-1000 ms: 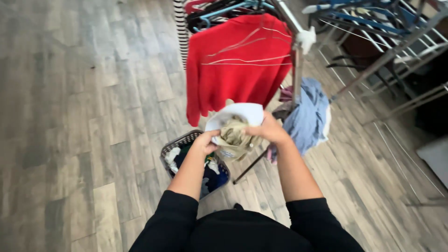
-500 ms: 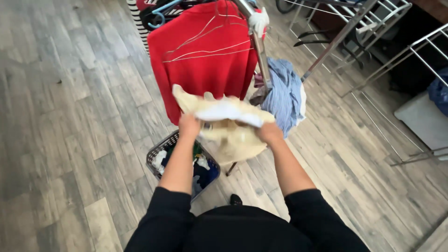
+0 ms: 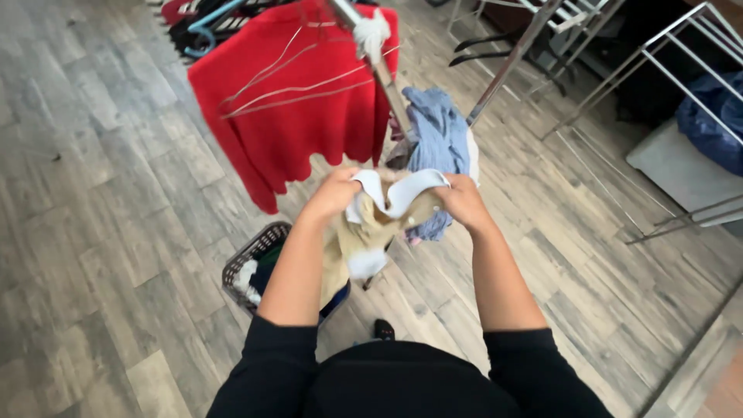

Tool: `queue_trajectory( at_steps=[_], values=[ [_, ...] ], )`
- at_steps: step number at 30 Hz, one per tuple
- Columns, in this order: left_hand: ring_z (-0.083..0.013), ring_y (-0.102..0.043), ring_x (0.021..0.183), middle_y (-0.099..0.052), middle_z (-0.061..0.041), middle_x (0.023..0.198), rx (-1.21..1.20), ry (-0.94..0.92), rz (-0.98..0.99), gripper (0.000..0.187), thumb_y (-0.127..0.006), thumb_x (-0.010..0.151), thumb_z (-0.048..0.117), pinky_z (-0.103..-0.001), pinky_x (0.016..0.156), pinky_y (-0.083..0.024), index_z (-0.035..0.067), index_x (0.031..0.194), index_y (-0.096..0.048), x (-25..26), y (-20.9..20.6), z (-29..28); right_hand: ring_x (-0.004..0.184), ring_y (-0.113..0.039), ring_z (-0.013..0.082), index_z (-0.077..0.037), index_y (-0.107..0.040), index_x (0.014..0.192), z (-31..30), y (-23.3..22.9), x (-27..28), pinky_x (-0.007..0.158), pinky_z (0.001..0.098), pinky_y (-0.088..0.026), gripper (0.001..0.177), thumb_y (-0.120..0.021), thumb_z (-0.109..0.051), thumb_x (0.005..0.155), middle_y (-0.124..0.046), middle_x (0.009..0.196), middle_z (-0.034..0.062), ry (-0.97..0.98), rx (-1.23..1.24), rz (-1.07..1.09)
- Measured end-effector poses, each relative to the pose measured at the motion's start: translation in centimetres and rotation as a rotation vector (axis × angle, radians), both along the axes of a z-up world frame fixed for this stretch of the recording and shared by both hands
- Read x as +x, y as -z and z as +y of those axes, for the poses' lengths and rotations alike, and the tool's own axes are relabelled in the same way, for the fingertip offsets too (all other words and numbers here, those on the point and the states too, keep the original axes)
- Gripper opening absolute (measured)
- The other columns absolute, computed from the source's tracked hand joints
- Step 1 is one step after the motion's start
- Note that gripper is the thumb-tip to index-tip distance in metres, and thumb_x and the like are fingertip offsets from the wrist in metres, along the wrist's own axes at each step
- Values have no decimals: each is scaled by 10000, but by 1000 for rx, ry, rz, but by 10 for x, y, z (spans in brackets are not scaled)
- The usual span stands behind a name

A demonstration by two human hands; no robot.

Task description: The person removes various clothing items from a laundry basket and hangs them on a metal drying rack. They handle shirts, pants, and other garments one at a time, spreading them out on the rack. At the end, they place a green garment on a hanger and hang it on the rack.

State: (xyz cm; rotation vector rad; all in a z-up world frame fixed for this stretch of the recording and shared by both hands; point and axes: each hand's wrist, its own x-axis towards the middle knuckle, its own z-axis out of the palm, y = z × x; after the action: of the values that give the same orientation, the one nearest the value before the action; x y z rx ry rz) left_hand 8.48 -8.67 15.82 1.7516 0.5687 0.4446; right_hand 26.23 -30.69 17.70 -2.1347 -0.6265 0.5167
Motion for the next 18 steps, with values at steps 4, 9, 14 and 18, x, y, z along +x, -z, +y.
queue_trajectory(
  at_steps=[4, 9, 14, 18],
  values=[
    [-160, -661, 1004, -714, -82, 1124, -448, 96, -198, 426, -709, 896, 149, -307, 869, -547, 59, 1312, -676, 9, -77, -36, 1262, -470, 412, -81, -426, 1418, -6, -55, -32, 1016, 602, -407, 785, -838, -93, 749, -515, 1369, 218, -248, 390, 158],
    [-214, -657, 1086, -701, -105, 1176, -432, 340, -395, 476, -771, 856, 105, -371, 953, -550, 51, 1317, -665, 43, -90, -50, 1253, -502, 590, -11, -131, 1503, 0, -67, -2, 957, 686, -503, 1059, -856, 41, 732, -419, 1488, 326, -222, 426, 50],
    [-170, -399, 1447, -493, -126, 1537, -147, 384, -575, 752, -833, 930, 264, -388, 1216, -339, 75, 1547, -448, 97, -83, -53, 1227, -542, 499, 37, -469, 1287, 15, -64, 80, 1038, 586, -463, 652, -858, -12, 766, -540, 1196, 303, -55, 743, -468],
    [-359, -239, 1543, -288, -257, 1632, 136, 262, -274, 941, -768, 918, 515, -482, 1292, -167, 65, 1602, -304, 123, -88, -43, 1352, -429, 569, 20, -294, 1489, 55, -102, 115, 1054, 599, -520, 788, -867, -142, 973, -437, 1470, 345, 21, 646, -367]
  ],
)
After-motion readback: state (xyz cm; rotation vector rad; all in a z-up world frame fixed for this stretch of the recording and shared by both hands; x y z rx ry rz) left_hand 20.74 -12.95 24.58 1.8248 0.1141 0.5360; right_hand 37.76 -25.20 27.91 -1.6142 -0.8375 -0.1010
